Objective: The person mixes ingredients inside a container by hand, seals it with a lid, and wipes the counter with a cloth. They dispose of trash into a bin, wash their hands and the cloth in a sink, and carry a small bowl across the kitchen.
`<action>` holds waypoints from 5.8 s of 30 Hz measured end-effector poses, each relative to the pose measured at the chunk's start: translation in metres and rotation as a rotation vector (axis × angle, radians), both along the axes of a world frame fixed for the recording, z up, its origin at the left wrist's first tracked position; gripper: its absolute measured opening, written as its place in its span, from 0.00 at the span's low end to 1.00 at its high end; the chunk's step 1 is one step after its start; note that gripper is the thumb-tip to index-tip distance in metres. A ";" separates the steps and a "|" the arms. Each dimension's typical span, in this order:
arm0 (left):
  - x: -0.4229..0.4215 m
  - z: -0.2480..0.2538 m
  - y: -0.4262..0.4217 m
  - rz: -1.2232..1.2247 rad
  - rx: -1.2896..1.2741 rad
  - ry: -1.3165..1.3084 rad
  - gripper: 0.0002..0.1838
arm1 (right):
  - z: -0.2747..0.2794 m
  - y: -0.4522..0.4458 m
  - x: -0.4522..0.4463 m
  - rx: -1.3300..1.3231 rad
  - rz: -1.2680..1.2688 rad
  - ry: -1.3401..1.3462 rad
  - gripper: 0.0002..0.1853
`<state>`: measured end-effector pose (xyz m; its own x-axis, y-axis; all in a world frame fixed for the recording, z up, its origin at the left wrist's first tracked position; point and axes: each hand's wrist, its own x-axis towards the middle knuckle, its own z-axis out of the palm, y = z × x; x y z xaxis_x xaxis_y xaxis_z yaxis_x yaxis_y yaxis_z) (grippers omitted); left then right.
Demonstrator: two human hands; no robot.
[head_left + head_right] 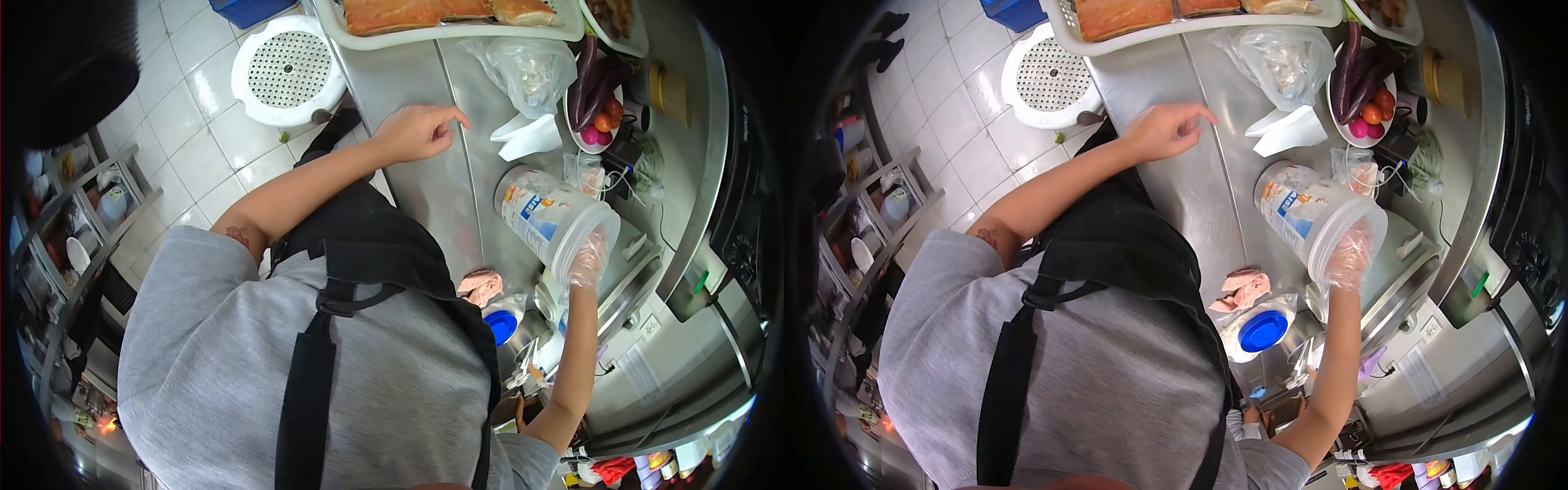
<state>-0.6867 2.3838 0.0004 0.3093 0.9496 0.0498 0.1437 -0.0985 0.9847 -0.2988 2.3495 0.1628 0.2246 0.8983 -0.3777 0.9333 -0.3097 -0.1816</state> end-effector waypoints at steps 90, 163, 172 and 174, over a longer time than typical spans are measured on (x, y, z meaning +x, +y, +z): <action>0.017 -0.003 0.000 0.012 0.012 0.083 0.11 | 0.039 0.019 -0.056 0.190 0.013 -0.327 0.17; 0.019 -0.008 0.000 0.012 0.081 0.082 0.12 | 0.026 0.023 -0.037 -0.028 0.033 -0.432 0.14; 0.019 -0.007 -0.001 0.014 0.010 0.094 0.12 | 0.053 0.004 -0.061 0.216 0.080 -0.453 0.11; 0.019 -0.007 -0.001 0.016 0.015 0.096 0.12 | 0.070 -0.006 -0.066 0.136 0.114 -0.484 0.10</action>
<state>-0.6678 2.3831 -0.0071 0.2985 0.9538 0.0345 0.2391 -0.1097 0.9648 -0.3650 2.3439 0.2327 0.2429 0.9610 -0.1325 0.9468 -0.2051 0.2481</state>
